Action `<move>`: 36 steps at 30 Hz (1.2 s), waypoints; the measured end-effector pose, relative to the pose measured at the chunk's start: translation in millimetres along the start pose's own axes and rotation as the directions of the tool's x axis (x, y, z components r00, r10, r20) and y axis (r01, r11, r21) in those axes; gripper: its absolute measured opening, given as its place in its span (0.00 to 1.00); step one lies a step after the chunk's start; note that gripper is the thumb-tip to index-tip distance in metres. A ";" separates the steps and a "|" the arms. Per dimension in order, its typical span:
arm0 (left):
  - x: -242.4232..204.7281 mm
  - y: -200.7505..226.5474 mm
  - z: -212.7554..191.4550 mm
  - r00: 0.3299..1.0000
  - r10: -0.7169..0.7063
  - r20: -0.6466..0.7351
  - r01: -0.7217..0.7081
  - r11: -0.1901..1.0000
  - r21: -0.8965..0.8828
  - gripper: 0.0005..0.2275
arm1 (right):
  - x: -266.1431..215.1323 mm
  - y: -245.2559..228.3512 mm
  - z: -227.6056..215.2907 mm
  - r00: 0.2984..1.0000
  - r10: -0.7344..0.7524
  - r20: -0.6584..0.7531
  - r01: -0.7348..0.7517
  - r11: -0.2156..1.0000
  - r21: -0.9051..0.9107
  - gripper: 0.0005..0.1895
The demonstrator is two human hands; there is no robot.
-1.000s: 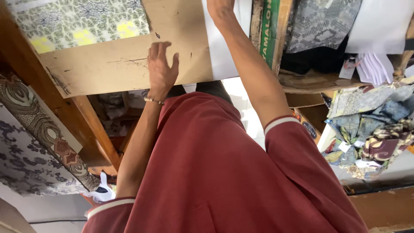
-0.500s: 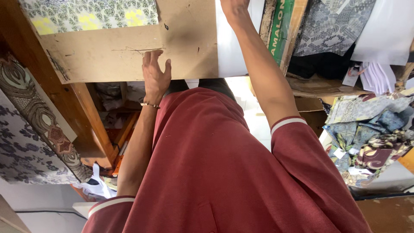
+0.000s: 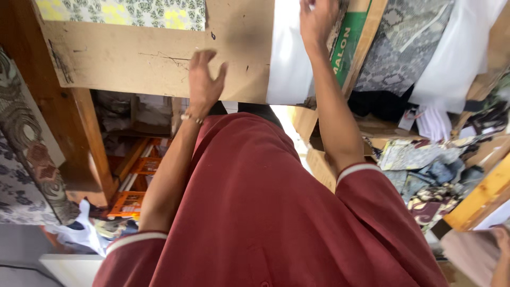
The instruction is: The person repeatedly wraps a patterned fabric piece with a white sheet on a wooden table, then stacks the wrapped bundle. The process is repeated multiple times with the same materials.
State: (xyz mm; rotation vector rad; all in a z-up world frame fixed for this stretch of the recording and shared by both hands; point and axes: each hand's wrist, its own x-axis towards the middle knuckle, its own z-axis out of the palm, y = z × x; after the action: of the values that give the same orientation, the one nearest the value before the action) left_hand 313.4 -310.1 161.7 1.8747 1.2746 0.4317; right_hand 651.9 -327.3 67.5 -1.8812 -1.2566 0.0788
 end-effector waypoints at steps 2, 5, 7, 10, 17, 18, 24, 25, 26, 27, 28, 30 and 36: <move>26.6 18.3 12.1 0.999 0.031 0.030 -0.028 0.995 -0.094 0.20 | 1.6 -27.3 -25.6 0.998 -0.004 0.059 0.008 0.998 -0.068 0.10; 75.3 64.6 40.6 0.984 0.167 0.061 -0.141 0.944 -0.300 0.34 | -1.5 -76.0 -61.5 0.991 0.015 0.136 -0.010 0.999 -0.039 0.11; 106.2 95.2 64.5 0.967 0.193 0.169 -0.106 0.901 -0.421 0.42 | -3.0 -111.7 -79.0 0.995 -0.067 0.071 0.075 0.992 -0.106 0.12; 135.0 121.5 92.3 0.870 0.213 0.446 0.027 0.881 -0.472 0.45 | -1.8 -158.2 -109.0 0.992 -0.114 0.047 0.121 0.974 -0.190 0.08; 123.5 142.6 96.8 0.883 0.294 0.365 -0.188 0.935 -0.300 0.17 | -13.2 -182.8 -134.5 0.991 0.132 0.034 -0.133 0.990 0.051 0.18; 118.0 146.3 88.5 0.872 0.346 0.347 -0.202 0.899 -0.389 0.18 | -14.7 -180.0 -134.7 0.989 0.145 0.017 -0.146 0.969 0.199 0.25; 118.1 147.2 -17.5 0.886 0.391 0.251 -0.134 0.732 -0.668 0.18 | -6.2 -172.4 -106.2 0.653 0.333 0.680 -0.664 0.683 0.303 0.33; 121.7 137.2 -43.0 0.908 0.351 0.227 -0.118 0.736 -0.667 0.17 | -6.6 -179.4 -91.7 0.589 0.263 0.764 -0.715 0.610 0.342 0.33; 127.6 121.0 -70.3 0.929 0.310 0.203 -0.102 0.739 -0.666 0.16 | -9.1 -189.5 -70.3 0.557 0.213 0.802 -0.661 0.698 0.274 0.26; 134.7 104.6 -92.9 0.965 0.185 0.185 -0.024 0.767 -0.641 0.14 | -7.5 -197.1 -55.6 0.515 0.178 0.838 -0.588 0.785 0.194 0.19; 142.9 80.1 -116.4 0.985 0.055 0.163 0.058 0.785 -0.617 0.12 | -5.6 -205.2 -39.2 0.466 0.149 0.872 -0.498 0.859 0.119 0.13; 149.3 15.1 -157.7 0.970 -0.212 0.121 0.242 0.773 -0.587 0.11 | -5.1 -225.6 -7.3 0.380 0.195 0.904 -0.629 0.771 0.098 0.13; 107.8 -221.1 -254.0 0.936 -0.291 -0.196 -0.009 0.539 -0.843 0.08 | 12.8 -268.2 90.4 0.211 0.302 0.930 -0.560 0.817 -0.138 0.09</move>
State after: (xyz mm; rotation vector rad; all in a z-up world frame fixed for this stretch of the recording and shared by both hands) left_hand 56.2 -69.5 129.6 0.8699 1.0966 1.0772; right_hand 419.8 -226.4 194.8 -1.9067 -1.2009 1.8207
